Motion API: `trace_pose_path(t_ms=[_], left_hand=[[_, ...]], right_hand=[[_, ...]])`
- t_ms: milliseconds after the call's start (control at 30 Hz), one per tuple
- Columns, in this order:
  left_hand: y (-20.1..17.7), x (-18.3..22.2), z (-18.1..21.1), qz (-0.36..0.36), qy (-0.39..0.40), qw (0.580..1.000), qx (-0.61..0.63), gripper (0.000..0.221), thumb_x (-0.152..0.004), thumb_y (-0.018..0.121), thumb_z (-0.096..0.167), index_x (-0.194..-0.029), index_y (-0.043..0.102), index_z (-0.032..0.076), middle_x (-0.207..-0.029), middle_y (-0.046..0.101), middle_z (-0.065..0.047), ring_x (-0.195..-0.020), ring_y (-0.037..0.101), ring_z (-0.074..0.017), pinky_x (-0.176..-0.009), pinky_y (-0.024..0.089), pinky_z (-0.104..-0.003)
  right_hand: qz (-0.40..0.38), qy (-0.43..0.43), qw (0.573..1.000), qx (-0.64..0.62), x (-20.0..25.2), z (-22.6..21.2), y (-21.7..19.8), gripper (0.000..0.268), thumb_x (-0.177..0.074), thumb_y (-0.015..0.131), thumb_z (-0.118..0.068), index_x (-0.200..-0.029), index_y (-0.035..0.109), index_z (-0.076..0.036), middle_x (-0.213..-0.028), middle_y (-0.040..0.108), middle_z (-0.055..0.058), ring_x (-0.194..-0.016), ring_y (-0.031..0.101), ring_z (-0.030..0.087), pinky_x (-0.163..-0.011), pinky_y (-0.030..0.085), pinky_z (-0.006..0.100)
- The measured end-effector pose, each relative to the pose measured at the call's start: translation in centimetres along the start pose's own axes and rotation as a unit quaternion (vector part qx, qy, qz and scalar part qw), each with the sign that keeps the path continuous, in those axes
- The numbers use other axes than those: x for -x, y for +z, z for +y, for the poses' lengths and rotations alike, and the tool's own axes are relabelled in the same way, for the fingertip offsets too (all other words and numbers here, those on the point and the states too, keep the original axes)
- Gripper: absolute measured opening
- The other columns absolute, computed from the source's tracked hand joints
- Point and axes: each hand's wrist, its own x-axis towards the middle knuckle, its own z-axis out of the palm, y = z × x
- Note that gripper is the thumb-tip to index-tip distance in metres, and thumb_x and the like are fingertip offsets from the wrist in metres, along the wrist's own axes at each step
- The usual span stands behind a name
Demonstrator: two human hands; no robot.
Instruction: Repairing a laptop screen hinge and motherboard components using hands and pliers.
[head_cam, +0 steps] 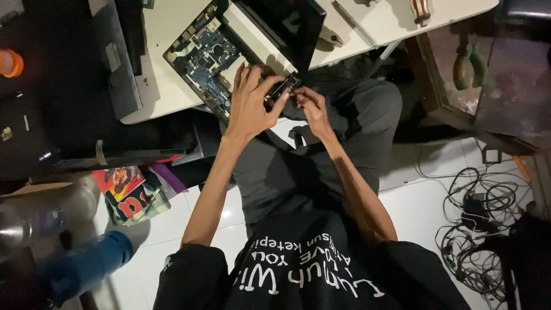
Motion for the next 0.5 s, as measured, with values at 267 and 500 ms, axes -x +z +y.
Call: trace_pose_path(t_ms=[267, 500], left_hand=[[1.0, 0.6, -0.4, 0.003, -0.006, 0.999, 0.031, 0.029, -0.096, 0.077, 0.027, -0.117, 0.071, 0.008, -0.111, 0.060, -0.016, -0.121, 0.054, -0.0367, -0.120, 0.021, -0.061], [2.5, 1.0, -1.7, 0.013, -0.016, 0.996, 0.081, 0.026, -0.095, 0.079, 0.026, -0.114, 0.071, 0.011, -0.112, 0.066, -0.011, -0.126, 0.057, -0.0335, -0.120, 0.022, -0.059]], right_hand=[[0.001, -0.010, 1.000, 0.023, 0.0, 0.3, -0.3, 0.018, -0.098, 0.055, -0.010, -0.100, 0.067, 0.003, -0.078, 0.050, 0.005, -0.078, 0.048, 0.016, -0.077, 0.042, 0.032], [0.006, -0.027, 0.999, 0.027, -0.3, 0.0, -0.7, 0.018, -0.097, 0.058, -0.009, -0.100, 0.070, 0.004, -0.078, 0.052, 0.005, -0.077, 0.049, 0.016, -0.076, 0.044, 0.031]])
